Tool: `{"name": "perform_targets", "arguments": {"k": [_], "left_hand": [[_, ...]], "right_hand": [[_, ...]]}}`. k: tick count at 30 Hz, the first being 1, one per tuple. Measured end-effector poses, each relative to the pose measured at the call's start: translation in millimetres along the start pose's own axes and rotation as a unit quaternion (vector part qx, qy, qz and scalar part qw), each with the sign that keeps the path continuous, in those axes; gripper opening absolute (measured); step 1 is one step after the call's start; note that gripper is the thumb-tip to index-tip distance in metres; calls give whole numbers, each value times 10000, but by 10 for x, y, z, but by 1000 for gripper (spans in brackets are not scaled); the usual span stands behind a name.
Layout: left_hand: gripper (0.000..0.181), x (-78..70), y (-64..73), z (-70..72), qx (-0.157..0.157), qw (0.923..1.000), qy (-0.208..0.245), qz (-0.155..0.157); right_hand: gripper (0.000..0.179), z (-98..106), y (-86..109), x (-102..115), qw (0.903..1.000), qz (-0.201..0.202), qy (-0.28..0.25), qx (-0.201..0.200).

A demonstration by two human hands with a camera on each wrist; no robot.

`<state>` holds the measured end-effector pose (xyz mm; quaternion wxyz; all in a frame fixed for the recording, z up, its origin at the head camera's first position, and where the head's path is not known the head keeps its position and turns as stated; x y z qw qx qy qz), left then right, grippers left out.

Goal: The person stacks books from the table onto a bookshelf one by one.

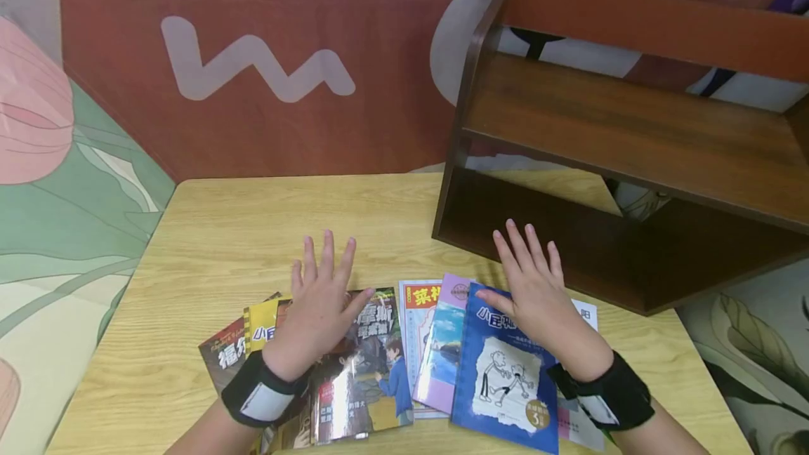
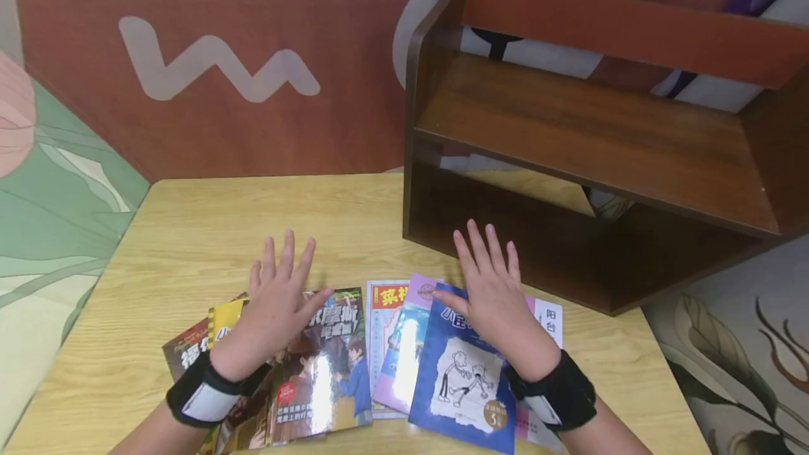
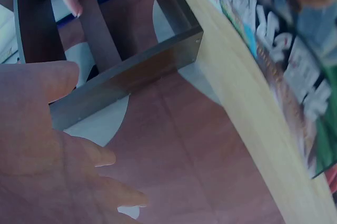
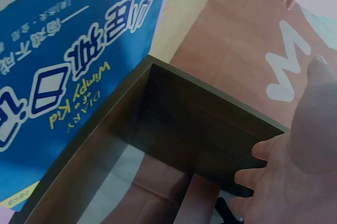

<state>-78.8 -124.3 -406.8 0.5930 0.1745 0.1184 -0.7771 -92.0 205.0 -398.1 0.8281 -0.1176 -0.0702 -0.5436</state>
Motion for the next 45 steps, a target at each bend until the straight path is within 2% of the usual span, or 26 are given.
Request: {"name": "perform_targets", "arguments": {"k": [9,17,22,26,30,33,35,39,42,45], "left_hand": [[85,-39,3,-86,45,9998,-117,-174],[84,-54,-11,-84,-30,9996,-33,-265],[84,-91,-56,-61,-43,9992,115,-368],[82,-154,-155,-42,-67,9985,266,-473],[78,-237,-305,-29,-154,9960,556,-676],[74,-291,-419,-28,-263,9921,893,-845],[72,-326,-499,-27,-304,9881,1207,-901],[68,-408,-680,-16,-301,9759,1988,-845],[66,-498,-840,-17,-331,9657,2457,-771],[65,-593,-1011,-27,-456,9568,2769,-757]], "right_hand": [[94,16,13,-24,9999,12,-38,-115],[94,22,49,-38,9999,-52,-21,-125],[92,90,100,-83,9995,-240,-126,-175],[84,202,162,-161,9972,-402,-216,-594],[66,359,238,-266,9865,-593,-490,-1443],[51,477,317,-360,9680,-828,-789,-2235],[46,550,380,-435,9478,-1009,-1001,-2853],[40,694,531,-623,8906,-1350,-1432,-4100],[37,813,662,-773,8492,-1639,-1506,-4788],[33,901,787,-921,8211,-1958,-1296,-5202]]}}
Point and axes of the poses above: each hand's wrist, its own y-axis away from the middle knuckle, its own z-axis out of the back of the hand, x = y × z, the point moved 2 cm from there along -y, towards the middle knuckle, and after that the axes turned 1 degree about x, right-handed, at the moved point
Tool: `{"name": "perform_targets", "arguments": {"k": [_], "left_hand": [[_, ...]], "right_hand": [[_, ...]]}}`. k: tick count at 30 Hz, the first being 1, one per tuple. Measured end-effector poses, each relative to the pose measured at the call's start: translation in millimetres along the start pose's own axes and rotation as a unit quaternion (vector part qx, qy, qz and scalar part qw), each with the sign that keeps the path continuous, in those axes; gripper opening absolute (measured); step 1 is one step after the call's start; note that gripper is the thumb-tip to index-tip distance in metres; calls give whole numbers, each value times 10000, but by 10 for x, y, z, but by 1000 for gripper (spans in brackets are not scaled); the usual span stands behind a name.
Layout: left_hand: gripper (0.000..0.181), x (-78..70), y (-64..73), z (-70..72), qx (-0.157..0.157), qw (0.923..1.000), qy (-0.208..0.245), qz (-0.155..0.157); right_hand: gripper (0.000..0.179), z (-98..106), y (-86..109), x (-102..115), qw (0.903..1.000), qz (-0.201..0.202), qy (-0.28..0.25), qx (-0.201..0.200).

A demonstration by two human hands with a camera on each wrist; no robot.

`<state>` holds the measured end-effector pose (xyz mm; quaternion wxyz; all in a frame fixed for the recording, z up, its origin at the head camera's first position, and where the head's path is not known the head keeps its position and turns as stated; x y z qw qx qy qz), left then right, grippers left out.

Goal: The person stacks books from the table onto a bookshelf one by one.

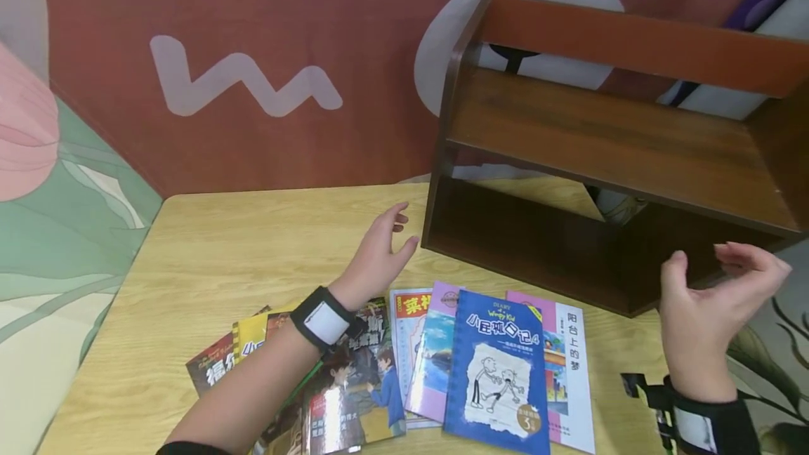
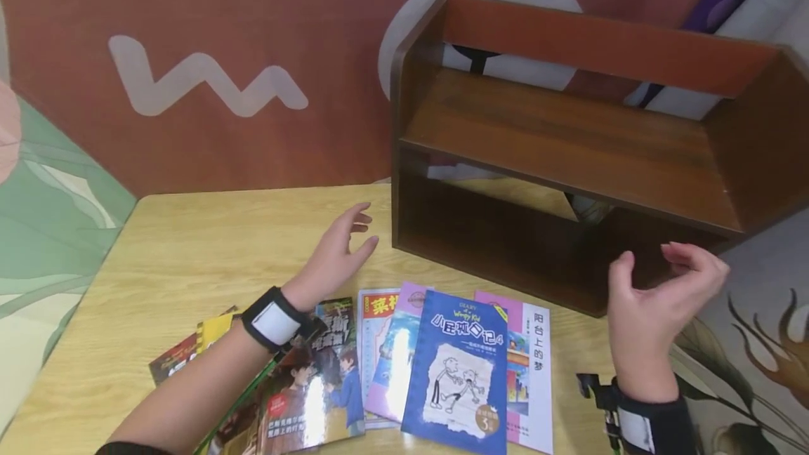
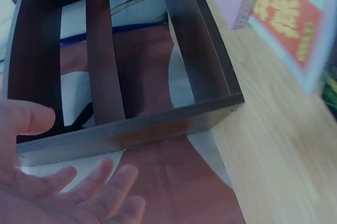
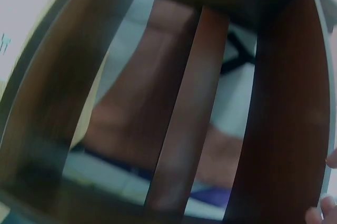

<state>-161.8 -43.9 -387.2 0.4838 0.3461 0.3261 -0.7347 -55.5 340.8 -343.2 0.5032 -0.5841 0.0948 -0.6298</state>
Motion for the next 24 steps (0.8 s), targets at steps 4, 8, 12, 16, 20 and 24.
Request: {"name": "perform_targets", "arguments": {"k": [4,8,12,16,20,24], "left_hand": [[69,-14,-254,-100,-150,9995,287,43],[72,13,-489,-195,-246,9983,487,180],[65,26,-668,-286,-287,9947,965,214],[55,41,-758,-351,-372,9927,1095,351],[43,94,-819,-355,-651,9936,852,359],[33,126,-856,-317,-780,9944,640,306]], "right_hand": [[36,132,-61,-203,9976,-423,286,-464],[43,132,-107,-427,9895,-1367,-96,-463],[55,46,-143,-592,9563,-2778,-898,-134],[67,-93,-153,-677,9087,-3752,-1801,338],[56,-240,-120,-749,8844,-4060,-2262,438],[41,-332,-99,-788,8804,-4096,-2385,160]]}}
Point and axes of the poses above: each hand's wrist, its own y-axis away from the middle knuckle, its own z-axis out of the back of the hand, x = y × z, the point moved 2 cm from there along -y, towards the middle knuckle, and after that the axes turned 1 degree about x, right-handed, at the moved point
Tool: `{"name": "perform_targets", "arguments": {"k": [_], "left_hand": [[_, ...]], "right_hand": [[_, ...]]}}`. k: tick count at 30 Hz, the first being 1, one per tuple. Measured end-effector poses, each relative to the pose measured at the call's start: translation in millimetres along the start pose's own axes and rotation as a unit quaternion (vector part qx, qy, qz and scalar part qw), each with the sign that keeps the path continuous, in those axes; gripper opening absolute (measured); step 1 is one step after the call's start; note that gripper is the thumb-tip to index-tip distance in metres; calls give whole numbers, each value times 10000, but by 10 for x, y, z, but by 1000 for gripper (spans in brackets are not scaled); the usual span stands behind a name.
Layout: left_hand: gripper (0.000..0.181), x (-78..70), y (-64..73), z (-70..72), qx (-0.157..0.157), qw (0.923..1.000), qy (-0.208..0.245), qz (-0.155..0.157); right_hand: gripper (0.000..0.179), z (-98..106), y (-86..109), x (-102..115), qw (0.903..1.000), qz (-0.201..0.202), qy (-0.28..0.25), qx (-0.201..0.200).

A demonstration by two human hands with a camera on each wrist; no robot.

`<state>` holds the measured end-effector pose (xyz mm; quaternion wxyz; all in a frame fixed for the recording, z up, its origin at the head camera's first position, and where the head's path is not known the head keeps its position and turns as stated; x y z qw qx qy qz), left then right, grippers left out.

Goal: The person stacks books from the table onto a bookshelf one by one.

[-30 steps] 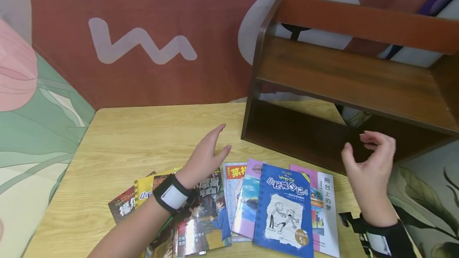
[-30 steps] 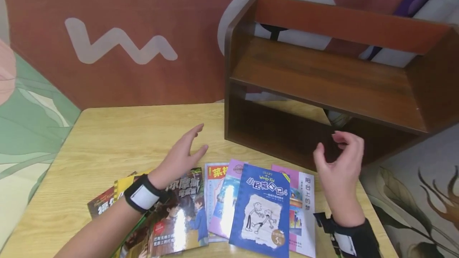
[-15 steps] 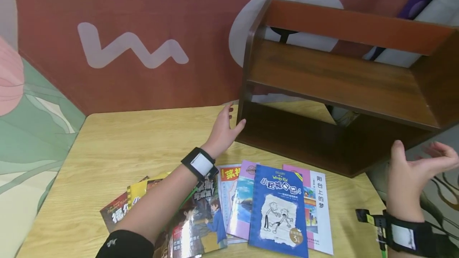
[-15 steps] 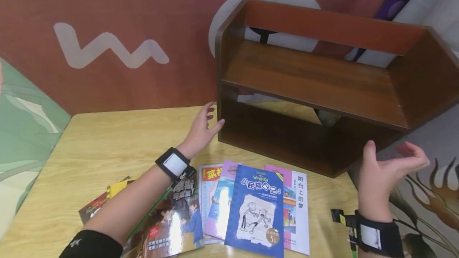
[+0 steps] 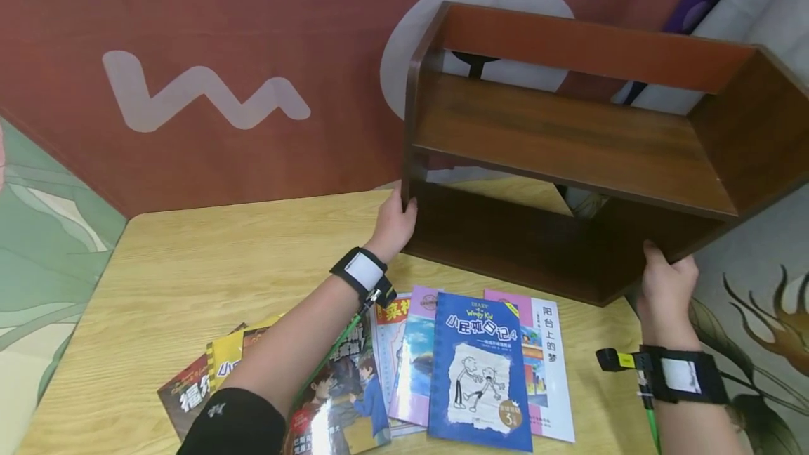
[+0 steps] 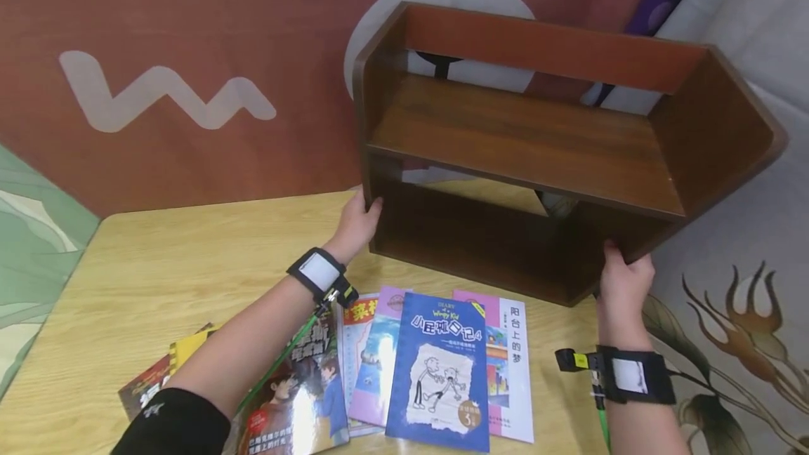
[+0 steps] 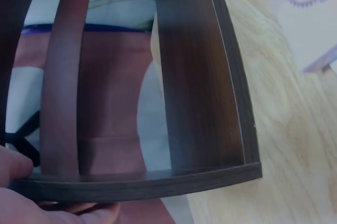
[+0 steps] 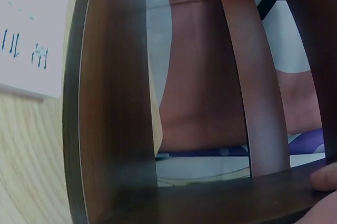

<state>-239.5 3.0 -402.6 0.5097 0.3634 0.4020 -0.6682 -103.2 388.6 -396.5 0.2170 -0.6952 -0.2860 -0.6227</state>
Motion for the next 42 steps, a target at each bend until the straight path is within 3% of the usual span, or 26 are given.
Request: {"name": "perform_targets", "arguments": {"k": [7,15,22,27,32,42], "left_hand": [[31,27,28,98,-71,9990,-431,-73],[40,44,156,229,65,9986,-521,-120],[42,99,357,401,-103,9991,-372,-198],[41,167,484,535,-231,9991,-362,-69],[41,223,588,671,-370,9984,-423,109],[35,369,794,970,-772,9955,-521,182]], "right_hand": [[35,-105,-40,-8,9997,-28,261,28],[37,-185,-39,-22,9997,-195,86,155],[33,-320,-9,-57,9990,75,131,427],[35,-447,40,-95,9966,247,227,747],[39,-611,85,-118,9952,238,257,915],[45,-969,174,-183,9874,242,514,1478]]}}
Point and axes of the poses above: each hand's wrist, its own y-axis away from the middle knuckle, its own z-axis out of the back of the hand, x = y × z, the point moved 2 cm from there along -y, towards the middle knuckle, and after that the axes turned 1 degree about x, right-handed, at the moved point
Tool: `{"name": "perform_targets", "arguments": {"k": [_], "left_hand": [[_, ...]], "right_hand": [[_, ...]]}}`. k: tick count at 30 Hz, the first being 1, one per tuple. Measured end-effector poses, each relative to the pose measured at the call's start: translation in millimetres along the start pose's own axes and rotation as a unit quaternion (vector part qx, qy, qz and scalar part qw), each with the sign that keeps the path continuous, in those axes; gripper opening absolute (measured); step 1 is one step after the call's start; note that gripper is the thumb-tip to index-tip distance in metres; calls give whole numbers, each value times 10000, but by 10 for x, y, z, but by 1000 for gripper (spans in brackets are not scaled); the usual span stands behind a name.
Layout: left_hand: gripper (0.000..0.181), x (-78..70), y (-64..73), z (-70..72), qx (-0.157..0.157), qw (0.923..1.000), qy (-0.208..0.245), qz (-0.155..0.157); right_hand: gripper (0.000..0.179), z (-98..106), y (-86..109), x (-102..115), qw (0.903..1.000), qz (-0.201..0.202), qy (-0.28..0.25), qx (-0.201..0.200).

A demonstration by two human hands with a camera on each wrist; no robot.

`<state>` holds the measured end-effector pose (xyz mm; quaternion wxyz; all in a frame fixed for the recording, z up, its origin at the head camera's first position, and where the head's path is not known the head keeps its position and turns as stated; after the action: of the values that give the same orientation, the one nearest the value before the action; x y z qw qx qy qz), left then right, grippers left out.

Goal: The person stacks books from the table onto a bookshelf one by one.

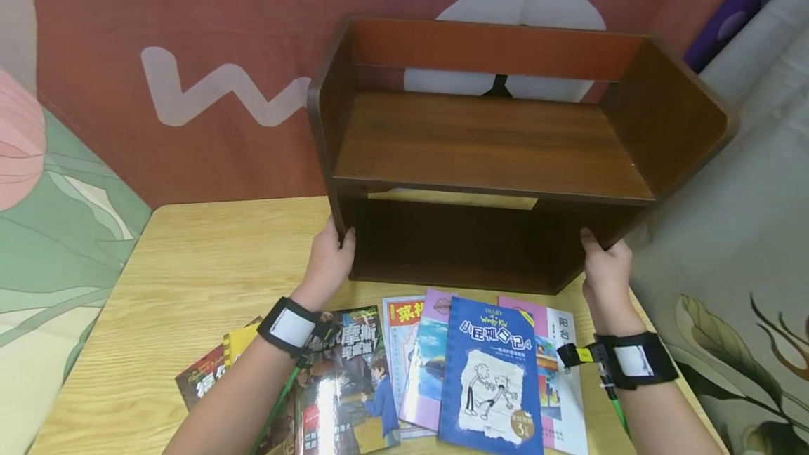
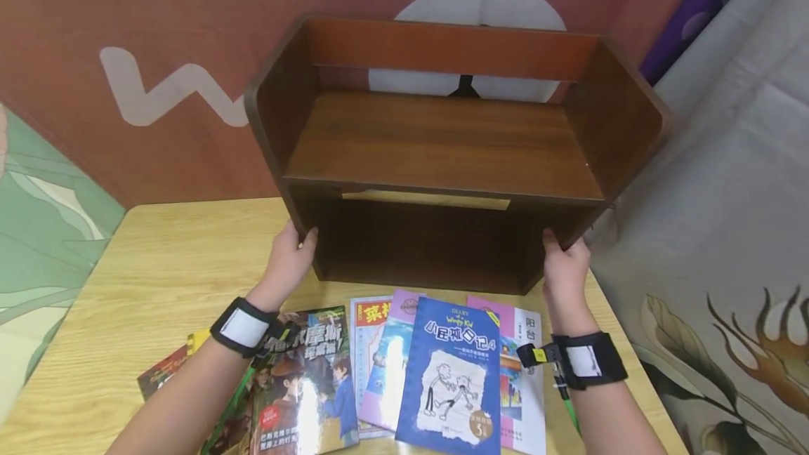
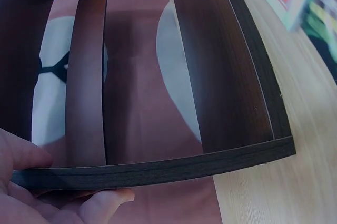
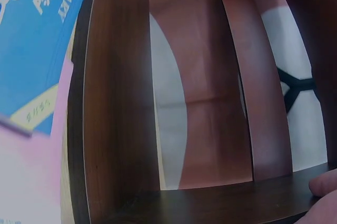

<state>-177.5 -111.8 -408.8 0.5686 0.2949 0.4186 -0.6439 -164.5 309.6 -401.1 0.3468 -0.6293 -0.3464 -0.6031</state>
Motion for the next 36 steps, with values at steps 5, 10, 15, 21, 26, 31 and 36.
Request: {"name": "perform_targets", "arguments": {"k": [5,10,15,21,26,31,36], "left_hand": [[37,93,101,151,-176,9997,-149,129],[36,169,177,274,-450,9983,-275,236],[32,230,199,389,-678,9968,-330,274],[30,273,214,500,-826,9948,-432,399],[30,280,228,544,-871,9937,-465,534],[30,291,227,554,-923,9930,-511,535],[27,303,188,567,-1011,9923,-533,471]], "right_hand": [[45,-206,9,-17,9989,216,182,382],[45,-399,1,2,9972,245,413,570],[43,-574,-21,-1,9950,361,584,719],[42,-740,-36,-24,9928,497,568,934],[44,-835,-47,-24,9923,427,560,1023],[43,-877,-70,-36,9928,396,548,986],[43,-907,-100,-35,9921,410,566,1041]]}}
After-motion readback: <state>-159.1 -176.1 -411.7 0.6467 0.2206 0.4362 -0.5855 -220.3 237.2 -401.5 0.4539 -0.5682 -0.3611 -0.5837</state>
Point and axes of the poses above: each hand's wrist, its own y-axis away from the middle knuckle, its own z-axis out of the back of the hand, x = y × z, the point moved 2 cm from there along -y, towards the middle knuckle, and after that the axes turned 1 degree about x, right-handed, at the moved point
